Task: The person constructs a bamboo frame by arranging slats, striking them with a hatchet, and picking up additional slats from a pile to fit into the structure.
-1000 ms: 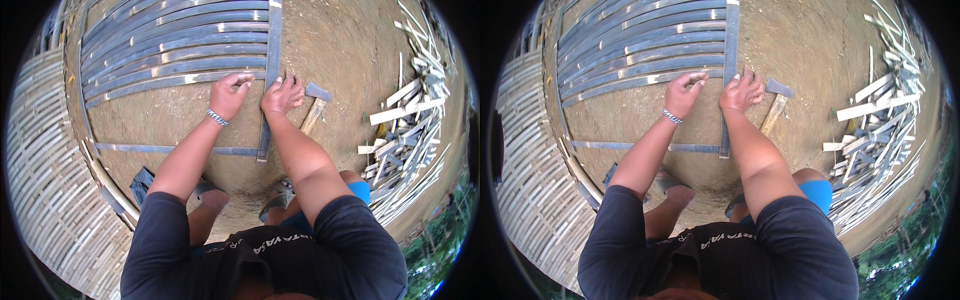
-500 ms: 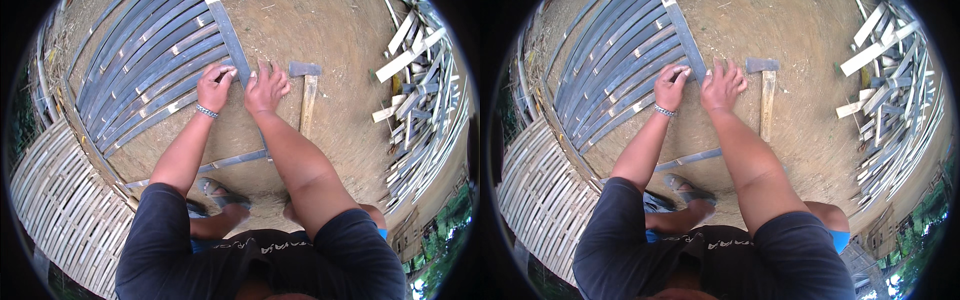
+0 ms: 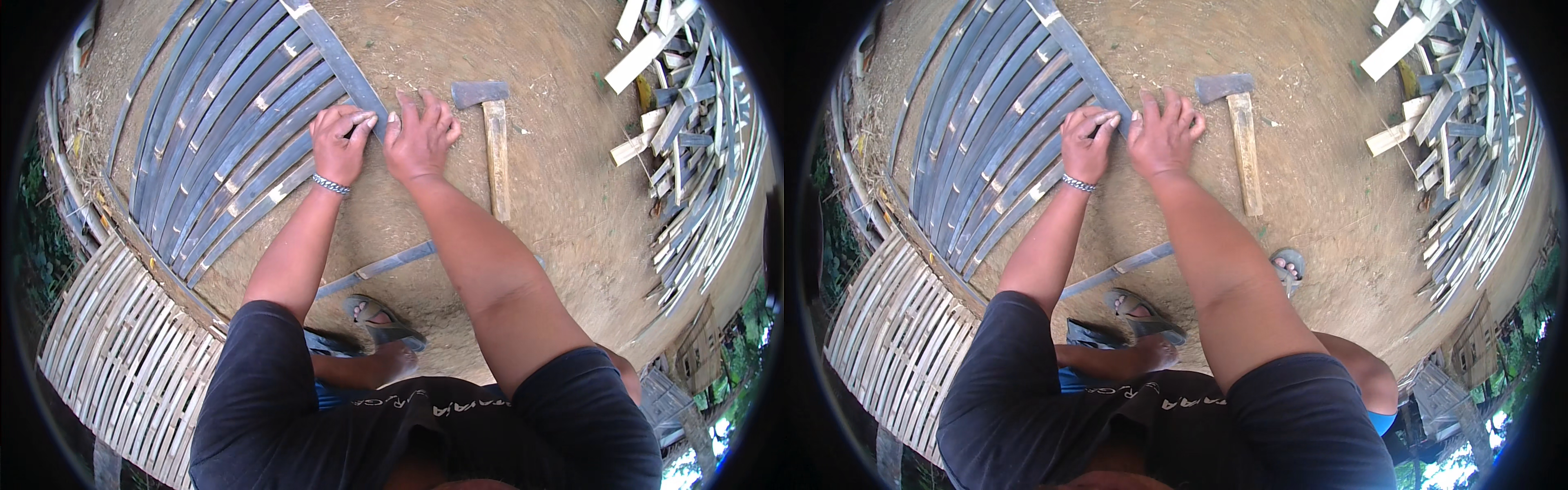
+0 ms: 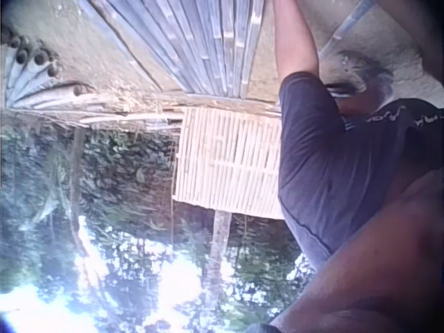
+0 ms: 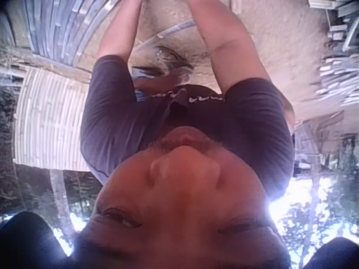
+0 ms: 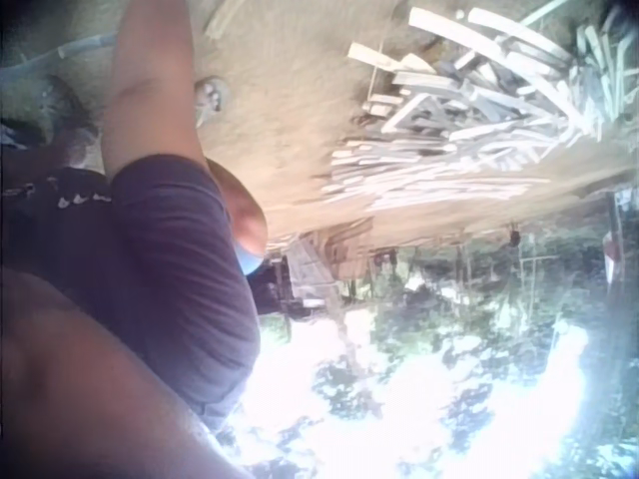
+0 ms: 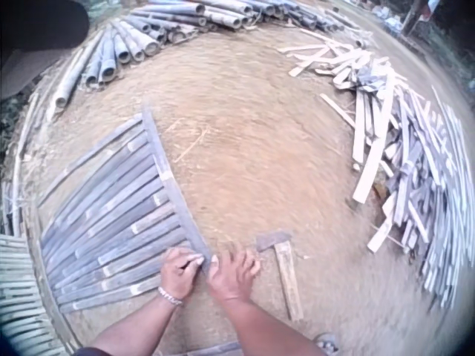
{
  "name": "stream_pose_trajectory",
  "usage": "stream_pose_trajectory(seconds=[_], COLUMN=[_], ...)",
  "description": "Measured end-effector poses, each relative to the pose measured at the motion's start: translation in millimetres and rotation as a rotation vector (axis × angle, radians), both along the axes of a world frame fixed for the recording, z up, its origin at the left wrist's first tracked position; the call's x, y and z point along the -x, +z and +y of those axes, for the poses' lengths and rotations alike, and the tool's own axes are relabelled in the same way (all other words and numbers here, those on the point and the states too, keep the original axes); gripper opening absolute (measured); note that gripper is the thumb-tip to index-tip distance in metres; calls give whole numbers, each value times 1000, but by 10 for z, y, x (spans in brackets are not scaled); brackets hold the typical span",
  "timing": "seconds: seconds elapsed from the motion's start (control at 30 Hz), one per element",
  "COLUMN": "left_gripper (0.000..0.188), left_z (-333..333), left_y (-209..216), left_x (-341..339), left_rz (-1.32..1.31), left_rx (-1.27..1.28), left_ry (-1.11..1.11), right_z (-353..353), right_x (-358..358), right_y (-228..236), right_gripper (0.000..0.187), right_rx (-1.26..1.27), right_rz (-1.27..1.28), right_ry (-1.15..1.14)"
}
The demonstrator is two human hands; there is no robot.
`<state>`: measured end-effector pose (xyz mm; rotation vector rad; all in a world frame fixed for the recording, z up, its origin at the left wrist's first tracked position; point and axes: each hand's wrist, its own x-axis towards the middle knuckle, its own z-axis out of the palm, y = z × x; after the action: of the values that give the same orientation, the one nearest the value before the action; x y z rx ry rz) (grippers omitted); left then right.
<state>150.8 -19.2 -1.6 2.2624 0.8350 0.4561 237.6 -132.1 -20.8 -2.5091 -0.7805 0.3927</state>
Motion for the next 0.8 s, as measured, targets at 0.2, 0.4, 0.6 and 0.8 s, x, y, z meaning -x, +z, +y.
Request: stream_pose_trajectory(seconds=[0.2,0.4,0.6,0.8], left_gripper=[9,8,8,7], left_z=[-9,15,-25,-53], left_y=[-40,-120,-99,-144], left_x=[6,53,24,39], left_rz=[2,-21,-8,-52], left_rx=[-41,-82,-167,-211], left_ry=[6,-22,-42,-47], right_z=[-23,-23,-17,-17], right_x=[-1,-11,-5,14], right_y=[9,15,-2,-4], right_gripper=[43,41,42,41], right_rx=[-22,-51,-76,-79], right_rz=[-15,-17,-50,-72], right_ry=[-5,-23,-47,-53])
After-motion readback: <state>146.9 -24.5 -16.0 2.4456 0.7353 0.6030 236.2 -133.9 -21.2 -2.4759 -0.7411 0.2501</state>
